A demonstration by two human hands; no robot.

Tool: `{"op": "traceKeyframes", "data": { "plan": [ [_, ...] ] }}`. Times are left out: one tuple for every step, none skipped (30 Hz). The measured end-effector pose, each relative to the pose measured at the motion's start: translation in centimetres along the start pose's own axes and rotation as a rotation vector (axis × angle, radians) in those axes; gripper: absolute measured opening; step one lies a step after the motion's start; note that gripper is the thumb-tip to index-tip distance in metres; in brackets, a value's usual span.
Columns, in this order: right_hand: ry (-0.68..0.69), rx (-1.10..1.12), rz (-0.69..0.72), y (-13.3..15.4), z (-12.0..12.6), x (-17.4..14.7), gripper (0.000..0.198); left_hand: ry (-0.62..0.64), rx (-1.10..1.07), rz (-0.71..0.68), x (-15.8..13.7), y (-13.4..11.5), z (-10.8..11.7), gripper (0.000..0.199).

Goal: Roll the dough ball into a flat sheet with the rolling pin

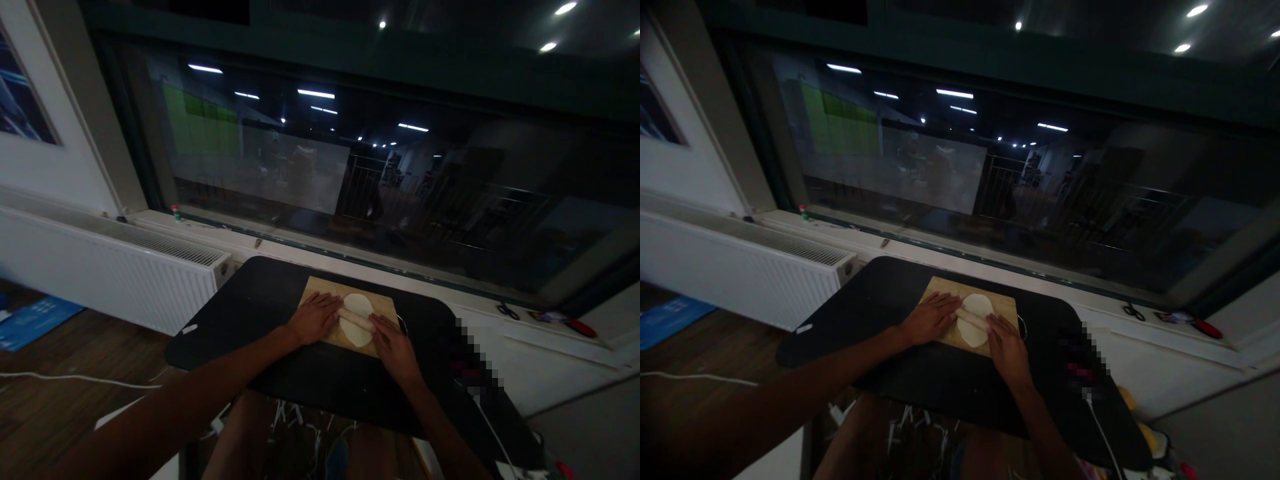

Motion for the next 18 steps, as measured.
{"op": "traceKeyframes", "data": {
  "plan": [
    [-0.009, -0.019, 0.014, -0.4, -0.4, 0.6, 0.049, -0.001, -0.003, 0.010, 0.4, 0.1, -0.1, 0.047],
    [-0.017, -0.052, 0.018, -0.8, -0.8, 1.2, 0.049, -0.002, -0.004, 0.021, 0.9, 0.2, -0.1, 0.048],
    [-0.026, -0.095, 0.012, -1.2, -1.1, 1.9, 0.050, -0.008, -0.001, 0.031, 1.5, 0.4, -0.2, 0.048],
    [-0.033, -0.143, -0.001, -1.6, -1.3, 2.7, 0.051, -0.017, 0.004, 0.037, 2.1, 0.5, -0.3, 0.049],
    [-0.034, -0.191, -0.021, -2.0, -1.5, 3.5, 0.052, -0.028, 0.012, 0.037, 2.8, 0.7, -0.5, 0.050],
    [-0.025, -0.232, -0.044, -2.4, -1.7, 4.5, 0.053, -0.033, 0.020, 0.034, 3.5, 0.9, -0.7, 0.050],
    [-0.011, -0.266, -0.067, -2.8, -1.8, 5.5, 0.054, -0.034, 0.030, 0.035, 4.3, 1.2, -0.9, 0.051],
    [0.008, -0.290, -0.082, -3.2, -1.9, 6.7, 0.054, -0.028, 0.042, 0.044, 5.2, 1.6, -1.2, 0.051],
    [0.037, -0.305, -0.090, -3.5, -2.0, 7.9, 0.053, -0.016, 0.054, 0.064, 6.2, 2.1, -1.5, 0.052],
    [0.074, -0.313, -0.099, -3.9, -2.1, 9.1, 0.052, 0.005, 0.068, 0.097, 7.1, 2.8, -1.9, 0.053],
    [0.114, -0.316, -0.105, -4.2, -2.2, 10.3, 0.051, 0.030, 0.081, 0.139, 8.1, 3.6, -2.3, 0.053],
    [0.154, -0.316, -0.108, -4.5, -2.3, 11.5, 0.051, 0.054, 0.093, 0.183, 9.1, 4.3, -2.6, 0.053],
    [0.188, -0.315, -0.114, -4.7, -2.4, 12.5, 0.050, 0.073, 0.102, 0.223, 9.9, 5.0, -2.9, 0.053],
    [0.215, -0.313, -0.120, -5.0, -2.5, 13.5, 0.049, 0.087, 0.107, 0.251, 10.6, 5.6, -3.1, 0.052],
    [0.228, -0.313, -0.124, -5.2, -2.6, 14.2, 0.048, 0.092, 0.111, 0.267, 11.2, 6.0, -3.3, 0.051],
    [0.229, -0.315, -0.125, -5.3, -2.6, 14.8, 0.047, 0.088, 0.114, 0.272, 11.7, 6.2, -3.3, 0.049],
    [0.227, -0.317, -0.125, -5.3, -2.7, 15.1, 0.046, 0.076, 0.119, 0.269, 11.9, 6.3, -3.3, 0.048],
    [0.226, -0.319, -0.127, -5.4, -2.7, 15.2, 0.045, 0.064, 0.125, 0.265, 12.0, 6.3, -3.2, 0.048]
  ]
}}
Point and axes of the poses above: each hand's wrist, its own x-axis towards the middle knuckle, its own z-axis out of the back of the hand, y = z × x, the point moved 6 cm from there along x, towards the middle knuckle, and after that the axes turned 10 degrees about -x, right-handed, at the moved point
